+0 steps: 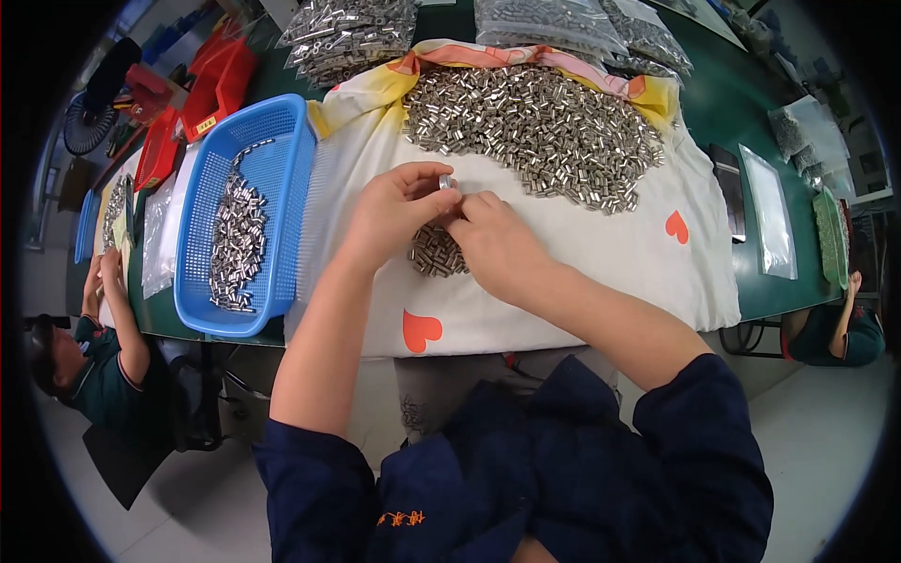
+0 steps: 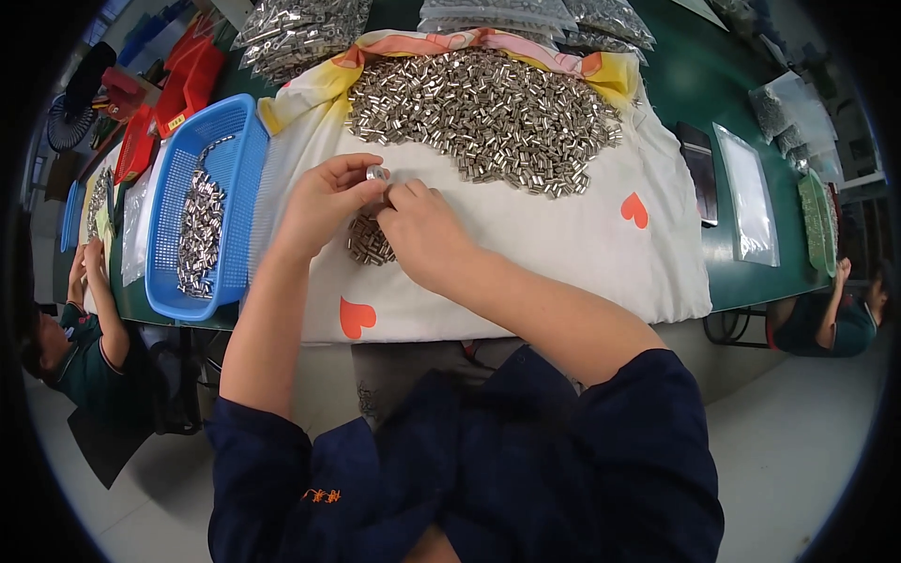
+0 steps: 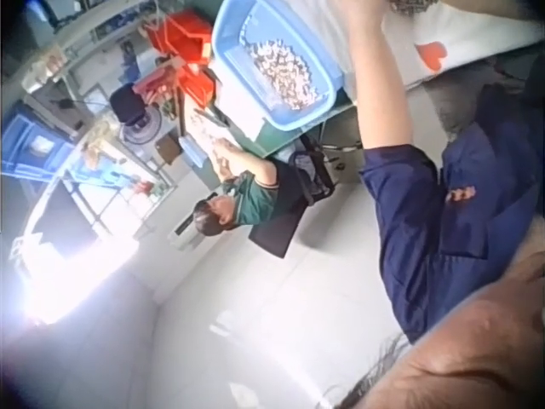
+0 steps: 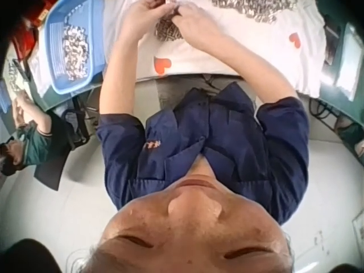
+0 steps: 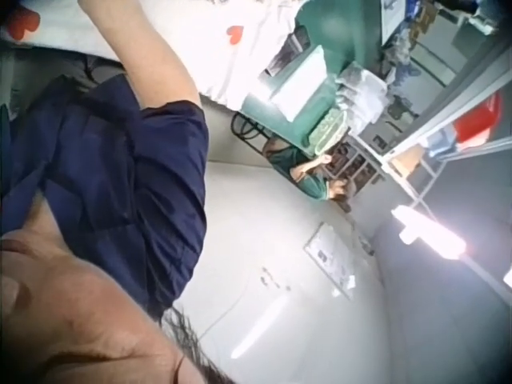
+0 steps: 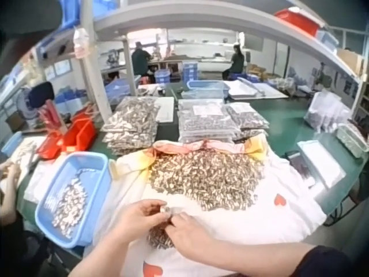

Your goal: Inspecting and sorting small metal hardware components at a workbench.

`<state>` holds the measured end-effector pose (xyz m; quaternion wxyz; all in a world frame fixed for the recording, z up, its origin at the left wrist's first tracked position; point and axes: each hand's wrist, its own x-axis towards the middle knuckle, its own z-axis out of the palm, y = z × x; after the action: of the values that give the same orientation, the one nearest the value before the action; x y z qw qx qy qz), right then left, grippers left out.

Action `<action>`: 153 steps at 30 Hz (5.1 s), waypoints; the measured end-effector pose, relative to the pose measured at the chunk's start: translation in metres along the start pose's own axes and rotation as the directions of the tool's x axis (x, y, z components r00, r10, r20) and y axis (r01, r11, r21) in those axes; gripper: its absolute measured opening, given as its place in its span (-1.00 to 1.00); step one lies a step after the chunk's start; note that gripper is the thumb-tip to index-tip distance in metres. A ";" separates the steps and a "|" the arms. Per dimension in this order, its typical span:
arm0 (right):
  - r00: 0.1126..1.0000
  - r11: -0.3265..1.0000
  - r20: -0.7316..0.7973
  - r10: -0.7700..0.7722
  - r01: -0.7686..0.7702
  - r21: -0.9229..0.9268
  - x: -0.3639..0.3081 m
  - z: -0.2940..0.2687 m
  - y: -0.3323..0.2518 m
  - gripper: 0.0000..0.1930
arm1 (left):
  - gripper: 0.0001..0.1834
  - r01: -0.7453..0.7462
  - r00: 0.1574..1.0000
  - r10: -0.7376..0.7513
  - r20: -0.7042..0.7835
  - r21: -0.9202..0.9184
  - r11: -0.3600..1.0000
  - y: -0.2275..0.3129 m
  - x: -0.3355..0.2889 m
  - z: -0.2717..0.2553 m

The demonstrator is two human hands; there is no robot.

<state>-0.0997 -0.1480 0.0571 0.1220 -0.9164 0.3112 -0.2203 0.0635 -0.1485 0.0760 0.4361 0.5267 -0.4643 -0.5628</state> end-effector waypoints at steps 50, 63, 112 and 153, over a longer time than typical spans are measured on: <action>0.895 0.967 -0.445 0.018 -0.130 -0.221 0.036 -0.060 0.115 -0.89 | -0.67 0.067 0.785 -0.210 0.583 0.257 0.964 0.021 -0.010 0.001; 0.879 0.453 0.041 0.475 -0.284 0.845 0.028 -0.025 0.032 -0.89 | -0.61 0.028 0.981 0.023 0.195 -0.253 0.967 -0.006 0.017 -0.011; 0.955 0.947 -0.240 0.177 -0.232 -0.223 0.029 -0.027 0.059 -0.96 | -0.63 0.053 0.898 -0.048 0.437 0.002 0.999 0.005 0.006 -0.015; 0.972 0.962 -0.159 0.172 -0.200 -0.187 0.029 -0.029 0.057 -0.93 | -0.63 0.059 0.901 -0.069 0.429 0.036 0.998 0.008 0.002 -0.018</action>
<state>-0.1219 -0.2130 0.0715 0.0262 -0.8727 0.4247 -0.2396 0.0814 -0.1535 0.0836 0.2983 0.4094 -0.5377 -0.6740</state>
